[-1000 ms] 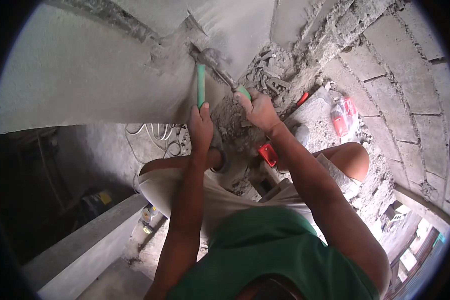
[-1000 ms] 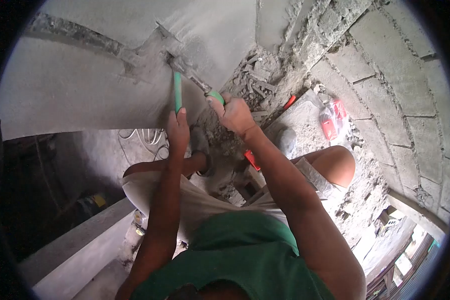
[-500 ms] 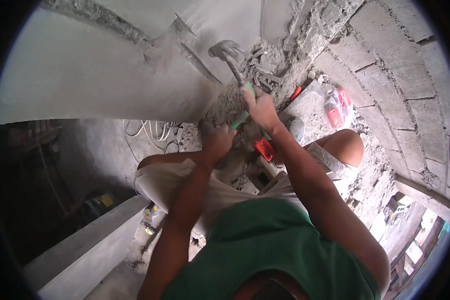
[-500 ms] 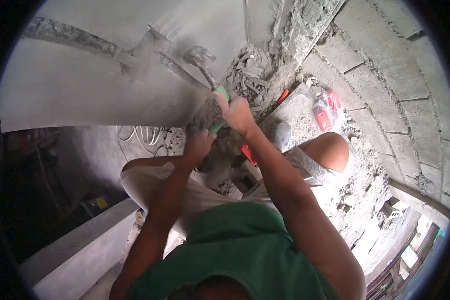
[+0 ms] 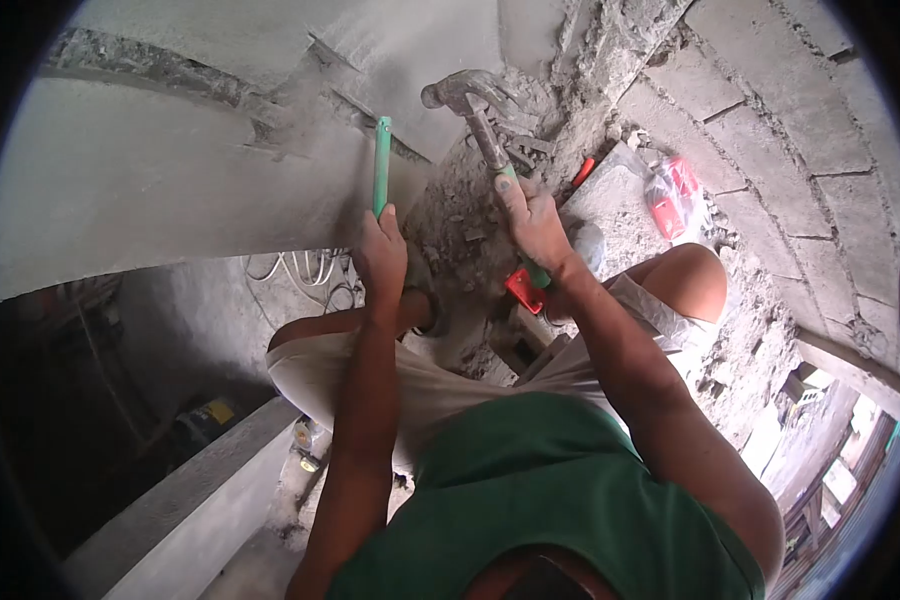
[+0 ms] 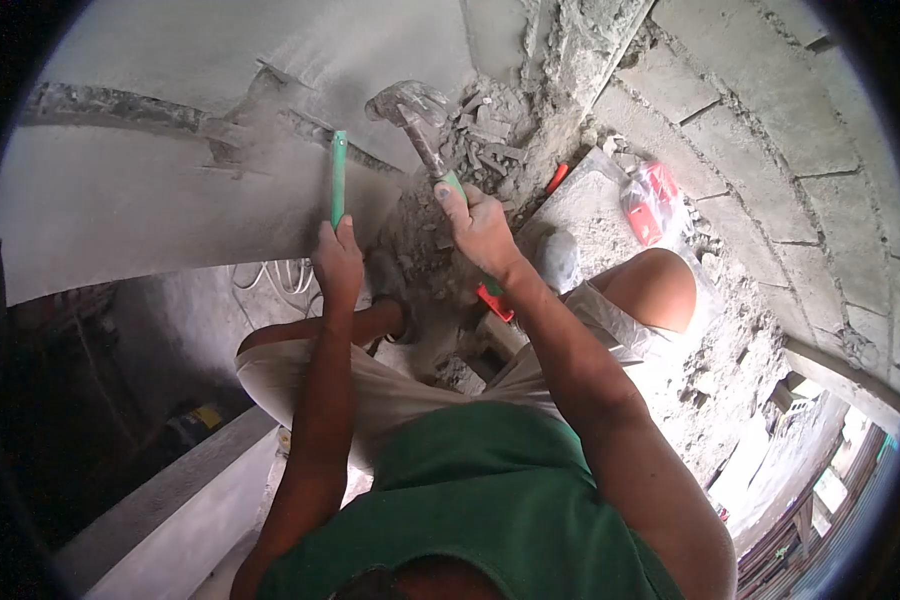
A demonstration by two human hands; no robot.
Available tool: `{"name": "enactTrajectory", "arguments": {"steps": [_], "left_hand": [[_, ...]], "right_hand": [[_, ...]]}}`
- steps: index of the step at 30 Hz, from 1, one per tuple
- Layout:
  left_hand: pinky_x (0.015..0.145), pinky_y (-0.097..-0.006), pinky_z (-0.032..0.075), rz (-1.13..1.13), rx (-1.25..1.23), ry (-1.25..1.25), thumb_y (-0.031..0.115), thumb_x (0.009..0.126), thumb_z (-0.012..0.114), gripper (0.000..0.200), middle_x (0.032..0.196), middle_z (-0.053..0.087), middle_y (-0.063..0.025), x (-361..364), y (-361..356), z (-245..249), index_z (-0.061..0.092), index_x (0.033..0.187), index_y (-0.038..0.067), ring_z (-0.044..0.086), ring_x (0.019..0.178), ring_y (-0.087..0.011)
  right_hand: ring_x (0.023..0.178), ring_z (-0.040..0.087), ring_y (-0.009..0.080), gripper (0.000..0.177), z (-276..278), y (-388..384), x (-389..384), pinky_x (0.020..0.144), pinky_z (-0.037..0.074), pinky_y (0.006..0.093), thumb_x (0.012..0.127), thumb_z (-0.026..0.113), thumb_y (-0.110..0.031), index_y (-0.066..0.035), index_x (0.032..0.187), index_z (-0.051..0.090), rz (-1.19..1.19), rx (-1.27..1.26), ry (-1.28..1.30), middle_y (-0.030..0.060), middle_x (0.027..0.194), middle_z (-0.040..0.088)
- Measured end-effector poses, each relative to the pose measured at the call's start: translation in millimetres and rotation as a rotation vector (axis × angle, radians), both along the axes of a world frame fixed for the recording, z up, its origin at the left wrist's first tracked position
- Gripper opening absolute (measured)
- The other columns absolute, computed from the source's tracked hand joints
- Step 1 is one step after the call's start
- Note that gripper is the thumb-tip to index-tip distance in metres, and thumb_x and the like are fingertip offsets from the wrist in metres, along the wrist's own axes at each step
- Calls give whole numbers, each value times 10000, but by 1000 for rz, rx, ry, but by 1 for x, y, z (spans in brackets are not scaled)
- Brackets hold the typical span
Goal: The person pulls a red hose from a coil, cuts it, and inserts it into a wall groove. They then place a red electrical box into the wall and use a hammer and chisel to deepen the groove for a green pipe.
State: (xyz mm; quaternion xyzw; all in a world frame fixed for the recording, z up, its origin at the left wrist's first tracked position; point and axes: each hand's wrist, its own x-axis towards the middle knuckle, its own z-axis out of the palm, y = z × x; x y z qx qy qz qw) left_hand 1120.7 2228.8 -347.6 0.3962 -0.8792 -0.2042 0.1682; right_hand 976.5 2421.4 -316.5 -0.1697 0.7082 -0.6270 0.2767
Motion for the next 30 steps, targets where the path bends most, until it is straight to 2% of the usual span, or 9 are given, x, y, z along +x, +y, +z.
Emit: {"name": "enactTrajectory", "arguments": {"steps": [11,14,16,17,18,20,21,24,30], "left_hand": [[658,-556,440,50,82,68,378,1006,519,410,772,610,-284,-9,-4,5,532,892,-16,580,764,-516],[670,-556,440,43,78,59,388,1008,510,430,802,609,-301,-4,-9,-9,534,897,-26,579,786,-519],[686,-557,444,1,183,50,396,1005,512,433,817,604,-315,-4,-23,-25,537,911,-26,580,811,-522],[686,-557,444,-14,181,52,396,1005,512,433,817,604,-315,-6,-24,-28,537,911,-26,580,811,-522],[684,-558,450,16,172,15,403,1004,511,435,818,610,-307,-10,-21,-25,545,906,-19,587,802,-516],[682,-558,456,69,186,-50,411,1002,510,437,818,617,-299,-3,-1,-18,553,901,-11,595,793,-510],[669,-556,463,-5,155,-133,418,1000,510,431,813,625,-289,-2,12,-7,560,900,1,605,776,-497],[637,-556,470,-149,40,-158,419,997,514,411,775,634,-264,-3,26,-6,568,894,25,620,731,-478],[587,-549,468,-38,-39,-119,384,993,537,363,654,616,-231,-4,17,0,556,867,45,622,659,-470]], "right_hand": [[643,453,111,406,-3,-34,8,597,441,309,993,587,-375,22,910,600,3,-151,75,51,651,520],[651,583,207,443,-37,-63,7,652,484,358,970,602,-412,29,965,630,24,-58,107,149,697,614],[810,680,392,508,-35,-80,-8,742,508,414,947,604,-460,39,1031,649,146,292,183,269,824,666],[994,624,482,561,-29,-74,-10,818,505,441,940,590,-493,47,1080,651,194,361,191,318,937,661],[994,624,482,561,-29,-68,-9,818,505,441,940,590,-493,47,1080,651,187,360,200,318,937,661],[849,651,446,557,-41,-52,9,774,507,426,940,601,-482,65,1036,644,97,62,115,293,853,660],[681,600,308,533,-47,-48,13,704,499,387,954,599,-463,69,971,635,56,-41,84,219,732,632],[639,482,167,508,-18,-34,5,634,466,341,973,590,-441,63,910,619,16,-62,61,113,650,554],[663,482,122,495,-9,-23,2,625,447,324,988,572,-435,50,895,609,-85,-89,-103,55,667,534]]}}
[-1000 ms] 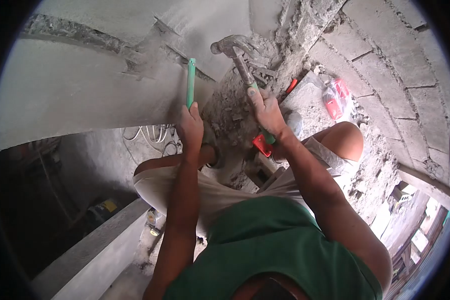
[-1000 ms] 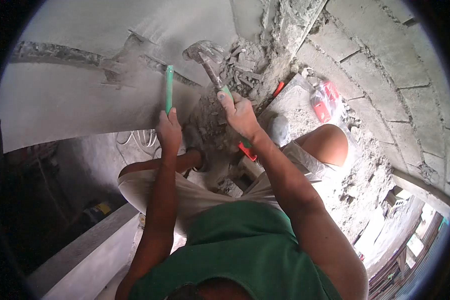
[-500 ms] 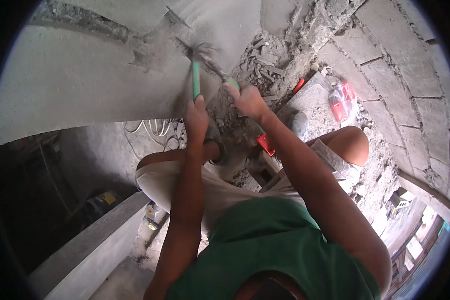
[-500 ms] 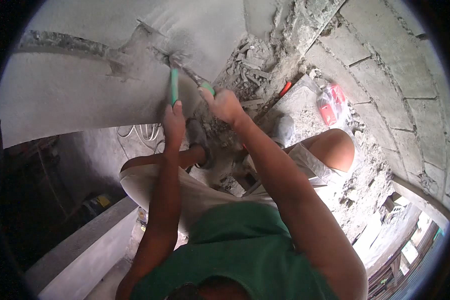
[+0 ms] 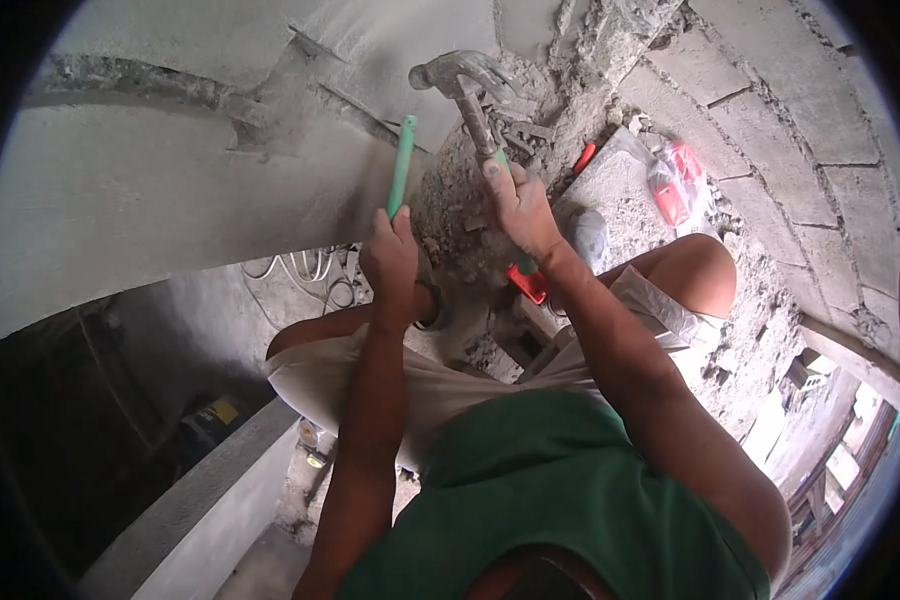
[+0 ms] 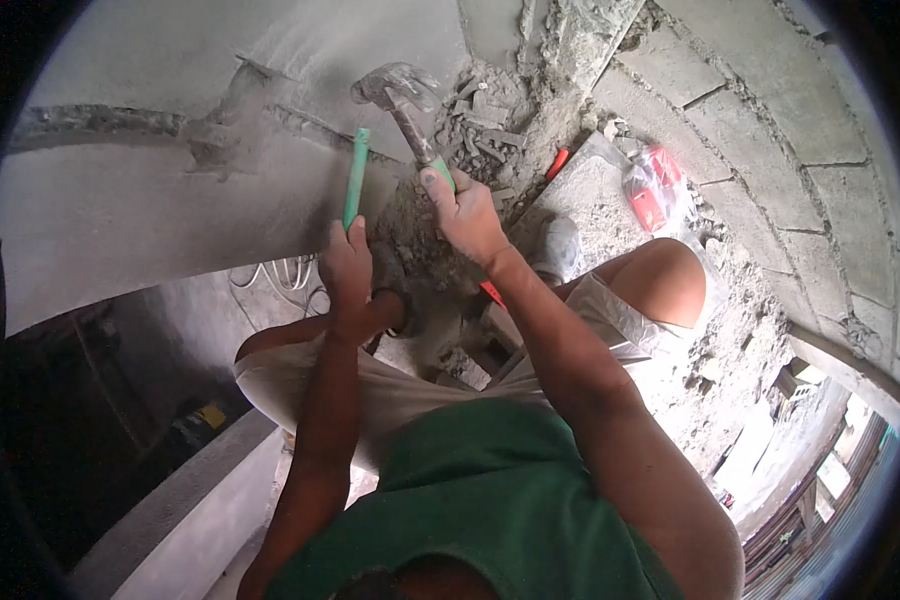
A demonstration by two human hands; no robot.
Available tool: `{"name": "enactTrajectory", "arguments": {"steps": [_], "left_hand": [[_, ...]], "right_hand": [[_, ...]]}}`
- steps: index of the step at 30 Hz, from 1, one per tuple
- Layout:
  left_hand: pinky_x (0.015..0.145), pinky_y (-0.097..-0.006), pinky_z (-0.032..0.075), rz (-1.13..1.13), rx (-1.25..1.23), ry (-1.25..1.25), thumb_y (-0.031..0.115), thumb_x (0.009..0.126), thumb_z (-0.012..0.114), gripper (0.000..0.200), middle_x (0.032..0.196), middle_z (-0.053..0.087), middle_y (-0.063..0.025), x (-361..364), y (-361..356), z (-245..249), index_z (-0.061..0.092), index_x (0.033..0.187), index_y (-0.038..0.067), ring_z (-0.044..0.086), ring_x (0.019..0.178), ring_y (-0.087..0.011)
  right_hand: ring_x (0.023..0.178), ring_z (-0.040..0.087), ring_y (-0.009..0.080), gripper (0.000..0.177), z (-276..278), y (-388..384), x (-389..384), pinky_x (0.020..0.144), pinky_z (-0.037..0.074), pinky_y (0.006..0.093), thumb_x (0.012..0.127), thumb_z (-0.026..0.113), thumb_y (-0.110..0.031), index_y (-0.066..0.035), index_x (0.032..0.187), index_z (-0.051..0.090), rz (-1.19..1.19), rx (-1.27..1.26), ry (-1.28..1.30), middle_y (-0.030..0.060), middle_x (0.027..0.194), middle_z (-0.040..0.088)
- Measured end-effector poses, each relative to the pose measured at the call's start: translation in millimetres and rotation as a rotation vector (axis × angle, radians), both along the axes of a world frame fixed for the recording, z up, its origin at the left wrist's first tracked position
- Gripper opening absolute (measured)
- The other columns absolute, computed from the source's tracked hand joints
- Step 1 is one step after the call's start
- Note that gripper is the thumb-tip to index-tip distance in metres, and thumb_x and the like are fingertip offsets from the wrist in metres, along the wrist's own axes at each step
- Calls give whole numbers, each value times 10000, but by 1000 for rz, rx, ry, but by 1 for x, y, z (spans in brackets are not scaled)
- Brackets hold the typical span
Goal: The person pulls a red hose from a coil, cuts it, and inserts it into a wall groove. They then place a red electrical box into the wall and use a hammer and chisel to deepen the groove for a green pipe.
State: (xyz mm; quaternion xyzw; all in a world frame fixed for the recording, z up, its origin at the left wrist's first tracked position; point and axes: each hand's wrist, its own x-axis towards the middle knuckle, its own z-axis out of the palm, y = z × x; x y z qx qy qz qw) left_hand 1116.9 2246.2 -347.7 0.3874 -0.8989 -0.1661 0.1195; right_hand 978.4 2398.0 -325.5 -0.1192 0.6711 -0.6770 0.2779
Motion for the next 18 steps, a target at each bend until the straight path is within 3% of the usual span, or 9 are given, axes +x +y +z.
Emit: {"name": "enactTrajectory", "arguments": {"steps": [10,13,15,16,17,18], "left_hand": [[610,-551,453,114,8,87,385,1002,524,387,729,622,-262,-3,-25,-2,547,865,24,611,718,-493],[636,-564,445,83,16,158,394,998,531,410,746,614,-276,-4,-25,-3,545,868,6,601,736,-506],[643,-562,444,81,69,190,388,999,531,415,742,603,-280,-5,-25,-1,539,867,-4,584,718,-515],[650,-560,443,77,118,224,382,999,532,419,738,592,-283,-4,-25,-3,533,866,-15,566,701,-525],[650,-560,443,71,125,224,382,999,532,419,738,592,-283,-4,-28,-5,533,866,-15,566,701,-525],[589,-512,441,28,110,299,383,1003,531,412,695,579,-229,-1,-34,-15,529,854,-1,553,616,-457]], "right_hand": [[653,422,140,474,-11,4,12,624,447,339,990,567,-432,31,897,600,84,29,115,84,644,497],[627,516,198,476,-11,-9,16,634,472,359,973,588,-435,36,915,612,102,-28,138,146,651,556],[699,650,342,529,-11,-29,15,686,507,414,957,573,-486,39,965,642,100,94,264,235,727,635],[699,650,342,529,-14,-38,9,686,507,414,957,573,-486,39,965,642,98,101,261,235,727,635],[770,656,398,570,-16,-49,-3,723,514,438,945,560,-526,35,992,653,148,214,330,262,771,649],[841,663,454,614,-17,-54,-10,759,520,463,933,547,-565,31,1019,665,194,328,398,289,816,663]]}}
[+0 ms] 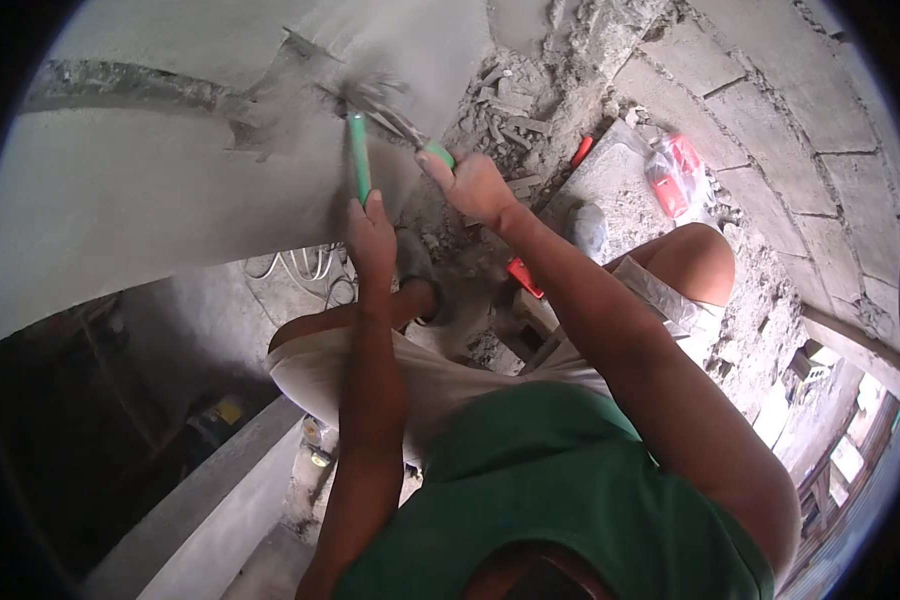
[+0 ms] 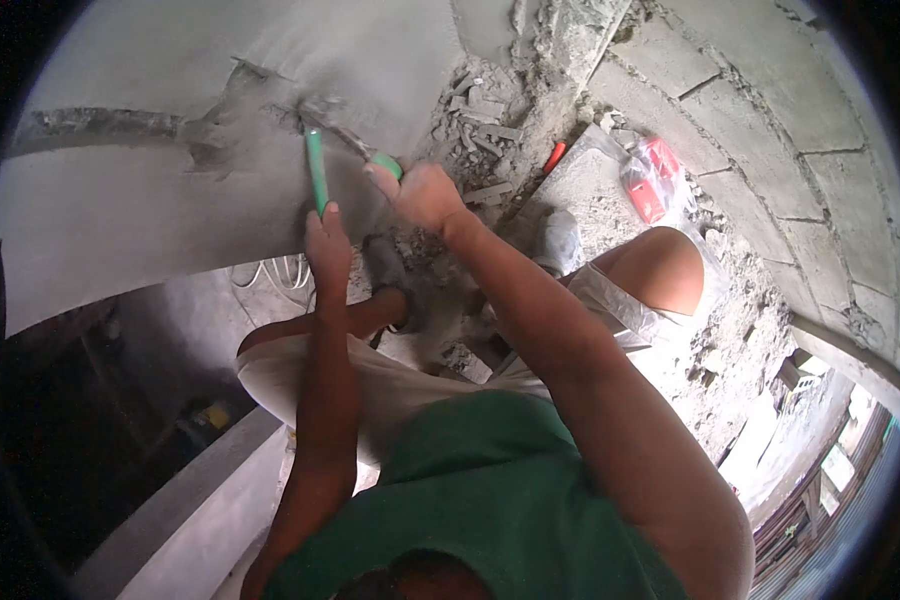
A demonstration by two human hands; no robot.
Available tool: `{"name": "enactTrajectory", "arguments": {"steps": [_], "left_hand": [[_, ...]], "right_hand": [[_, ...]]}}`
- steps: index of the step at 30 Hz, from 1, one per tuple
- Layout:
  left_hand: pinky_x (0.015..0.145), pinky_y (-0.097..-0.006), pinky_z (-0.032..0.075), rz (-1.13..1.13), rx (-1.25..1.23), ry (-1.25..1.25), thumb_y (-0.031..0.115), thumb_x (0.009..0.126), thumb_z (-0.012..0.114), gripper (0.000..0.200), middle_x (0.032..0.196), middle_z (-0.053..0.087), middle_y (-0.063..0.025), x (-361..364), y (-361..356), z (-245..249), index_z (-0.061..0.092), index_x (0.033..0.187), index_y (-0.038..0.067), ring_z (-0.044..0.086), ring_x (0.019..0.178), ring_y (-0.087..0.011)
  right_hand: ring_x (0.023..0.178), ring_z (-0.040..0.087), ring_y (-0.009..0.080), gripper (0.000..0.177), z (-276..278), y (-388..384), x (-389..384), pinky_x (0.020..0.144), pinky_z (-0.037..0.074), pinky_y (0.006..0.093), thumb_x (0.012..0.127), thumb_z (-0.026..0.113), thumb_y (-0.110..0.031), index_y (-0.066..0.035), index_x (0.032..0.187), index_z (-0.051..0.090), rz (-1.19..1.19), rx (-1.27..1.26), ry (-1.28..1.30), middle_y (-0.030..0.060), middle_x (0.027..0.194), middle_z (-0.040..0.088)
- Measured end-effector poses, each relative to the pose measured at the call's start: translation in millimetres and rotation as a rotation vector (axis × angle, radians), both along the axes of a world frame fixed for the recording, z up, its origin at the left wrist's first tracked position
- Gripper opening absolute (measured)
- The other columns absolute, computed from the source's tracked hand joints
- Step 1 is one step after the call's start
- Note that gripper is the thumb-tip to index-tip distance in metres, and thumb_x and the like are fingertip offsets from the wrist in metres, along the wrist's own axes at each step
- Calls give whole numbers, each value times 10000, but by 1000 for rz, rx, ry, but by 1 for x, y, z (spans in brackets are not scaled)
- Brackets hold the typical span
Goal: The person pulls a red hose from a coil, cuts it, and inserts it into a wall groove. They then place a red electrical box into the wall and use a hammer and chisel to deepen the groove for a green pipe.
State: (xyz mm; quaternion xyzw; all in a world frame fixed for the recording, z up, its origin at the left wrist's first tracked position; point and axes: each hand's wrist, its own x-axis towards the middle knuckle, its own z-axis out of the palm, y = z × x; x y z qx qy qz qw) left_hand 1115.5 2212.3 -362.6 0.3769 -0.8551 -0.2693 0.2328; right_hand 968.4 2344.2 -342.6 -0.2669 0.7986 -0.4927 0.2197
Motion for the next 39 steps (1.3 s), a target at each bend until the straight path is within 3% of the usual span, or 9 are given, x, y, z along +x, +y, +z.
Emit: {"name": "enactTrajectory", "arguments": {"steps": [2,4,6,9,11,14,21,27,39], "left_hand": [[528,-465,439,-42,-4,93,383,1007,529,405,653,565,-176,-3,-4,0,525,842,13,540,530,-389],[422,-342,361,62,938,253,406,1011,528,389,618,501,-37,-4,5,30,519,827,63,443,431,-176],[386,-253,260,121,1255,342,455,1003,537,389,625,425,58,-3,22,37,515,827,109,338,433,-23],[435,-364,391,-91,1002,-190,449,990,547,414,632,538,-41,15,33,-4,535,837,65,500,455,-184],[602,-505,481,-319,218,-400,431,975,550,424,717,638,-187,19,48,-34,571,874,19,637,657,-396],[766,-582,463,-295,276,-586,406,969,538,417,844,651,-283,12,45,-18,597,914,-3,619,882,-509],[698,-551,486,-87,-26,-590,421,981,521,408,778,655,-246,0,11,-31,607,903,30,646,786,-464],[662,-543,479,-78,-79,-453,454,986,512,441,771,658,-233,0,1,-25,588,872,35,629,740,-471],[643,-544,465,27,-19,-323,419,999,509,429,766,637,-242,4,-10,-34,570,838,26,614,732,-473]], "right_hand": [[859,647,482,684,9,9,-8,774,520,485,918,514,-630,23,1046,673,1,19,-12,292,841,664],[862,669,449,717,9,23,-12,786,530,475,906,511,-675,7,1043,685,-64,67,-60,273,865,681],[873,680,424,738,0,48,-27,803,531,465,900,501,-698,0,1040,693,-74,257,-65,257,880,691],[902,700,354,803,-47,95,-54,861,524,451,882,464,-761,-8,1016,708,-109,485,-120,221,913,711],[979,683,351,791,-67,119,-70,881,512,453,896,466,-737,7,1014,705,-152,634,-193,223,967,709],[871,696,280,774,-109,150,-79,803,526,386,857,553,-720,27,978,719,-196,713,-137,167,866,712],[1020,651,430,799,-162,145,-49,892,488,482,929,415,-695,44,1006,706,-223,607,-278,309,968,677],[753,561,224,611,-112,82,-3,758,485,382,956,578,-544,59,975,674,-250,100,-409,230,797,643],[673,479,104,466,-55,48,22,621,439,299,989,580,-422,39,950,629,-225,-259,-509,25,708,559]]}}
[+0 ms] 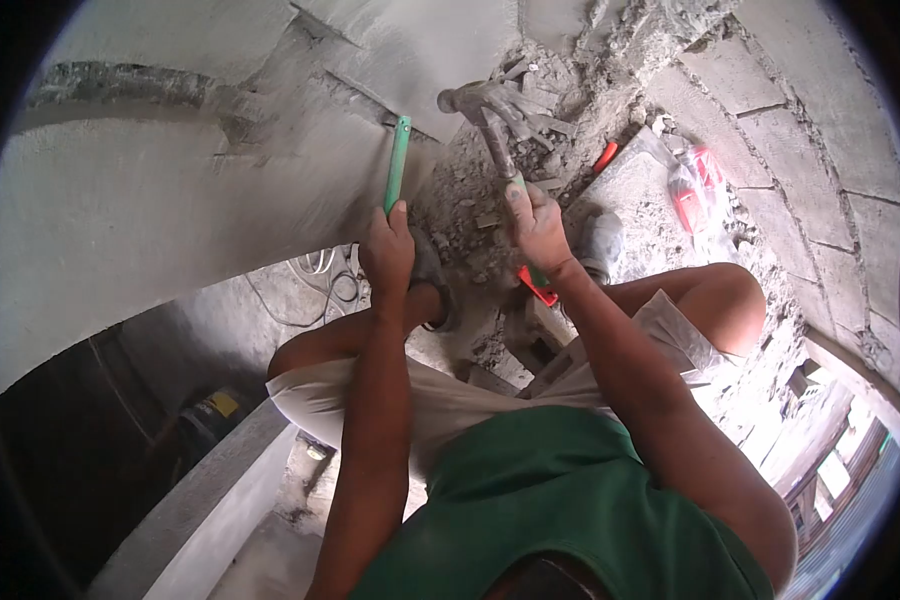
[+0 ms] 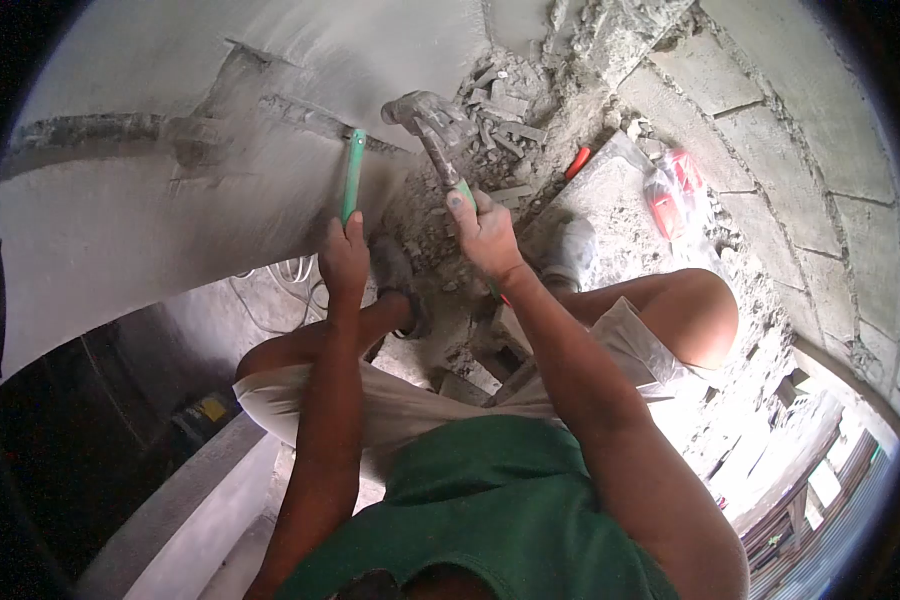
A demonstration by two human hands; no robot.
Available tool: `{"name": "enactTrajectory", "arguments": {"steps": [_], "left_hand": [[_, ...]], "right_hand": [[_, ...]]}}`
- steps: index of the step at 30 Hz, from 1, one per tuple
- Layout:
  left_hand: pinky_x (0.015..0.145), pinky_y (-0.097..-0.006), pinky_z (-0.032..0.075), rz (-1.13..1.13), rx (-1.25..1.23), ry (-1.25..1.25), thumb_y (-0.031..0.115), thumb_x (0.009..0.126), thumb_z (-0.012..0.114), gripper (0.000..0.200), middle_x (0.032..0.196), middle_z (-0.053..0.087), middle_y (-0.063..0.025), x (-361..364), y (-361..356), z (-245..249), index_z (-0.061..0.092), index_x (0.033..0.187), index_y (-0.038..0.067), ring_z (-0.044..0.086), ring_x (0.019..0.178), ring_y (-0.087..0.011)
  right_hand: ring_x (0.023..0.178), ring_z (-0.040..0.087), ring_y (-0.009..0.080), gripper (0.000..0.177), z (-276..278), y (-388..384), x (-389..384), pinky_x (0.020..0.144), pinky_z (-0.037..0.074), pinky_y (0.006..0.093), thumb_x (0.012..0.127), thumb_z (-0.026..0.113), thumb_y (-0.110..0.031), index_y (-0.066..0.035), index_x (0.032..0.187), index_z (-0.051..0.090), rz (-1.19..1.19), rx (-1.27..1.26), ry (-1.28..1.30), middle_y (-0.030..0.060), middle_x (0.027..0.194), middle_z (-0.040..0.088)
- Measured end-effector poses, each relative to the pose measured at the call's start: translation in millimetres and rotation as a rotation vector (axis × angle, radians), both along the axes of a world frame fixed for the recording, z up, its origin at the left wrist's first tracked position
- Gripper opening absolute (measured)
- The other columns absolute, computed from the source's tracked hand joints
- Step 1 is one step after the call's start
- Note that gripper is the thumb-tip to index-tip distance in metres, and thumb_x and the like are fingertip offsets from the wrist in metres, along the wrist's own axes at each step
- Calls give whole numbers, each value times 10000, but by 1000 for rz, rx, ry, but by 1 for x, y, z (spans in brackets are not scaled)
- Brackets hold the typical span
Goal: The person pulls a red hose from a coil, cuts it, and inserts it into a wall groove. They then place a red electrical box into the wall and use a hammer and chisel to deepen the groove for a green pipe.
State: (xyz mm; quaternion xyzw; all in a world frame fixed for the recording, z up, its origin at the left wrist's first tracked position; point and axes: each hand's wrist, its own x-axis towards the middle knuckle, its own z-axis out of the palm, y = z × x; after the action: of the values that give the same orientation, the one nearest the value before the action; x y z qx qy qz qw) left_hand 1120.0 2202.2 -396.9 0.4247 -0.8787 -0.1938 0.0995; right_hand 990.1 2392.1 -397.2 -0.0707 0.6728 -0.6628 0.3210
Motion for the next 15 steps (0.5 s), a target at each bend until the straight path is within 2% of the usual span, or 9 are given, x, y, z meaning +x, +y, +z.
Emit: {"name": "enactTrajectory", "arguments": {"steps": [1,4,7,15], "left_hand": [[636,-544,462,-5,-1,33,412,998,515,424,751,629,-244,1,-1,-3,569,828,28,609,719,-474],[625,-545,457,-17,13,71,402,996,524,416,729,619,-248,1,-2,0,569,819,28,601,701,-477],[618,-547,452,-29,9,83,401,993,531,414,718,617,-252,-2,-2,2,571,821,27,597,696,-484],[651,-562,453,2,38,72,399,996,521,421,750,626,-274,-9,1,1,572,851,8,604,742,-502]], "right_hand": [[659,453,78,430,6,-1,2,593,420,282,994,583,-392,32,936,622,-15,-58,23,1,696,531],[643,445,82,388,6,-2,6,581,416,287,991,586,-365,16,923,606,18,-162,150,7,678,525],[630,440,86,375,13,-3,5,570,412,292,985,591,-366,2,911,589,53,-126,257,8,649,507],[619,453,96,384,20,-6,3,566,422,302,969,606,-378,1,909,605,45,-138,246,25,632,514]]}}
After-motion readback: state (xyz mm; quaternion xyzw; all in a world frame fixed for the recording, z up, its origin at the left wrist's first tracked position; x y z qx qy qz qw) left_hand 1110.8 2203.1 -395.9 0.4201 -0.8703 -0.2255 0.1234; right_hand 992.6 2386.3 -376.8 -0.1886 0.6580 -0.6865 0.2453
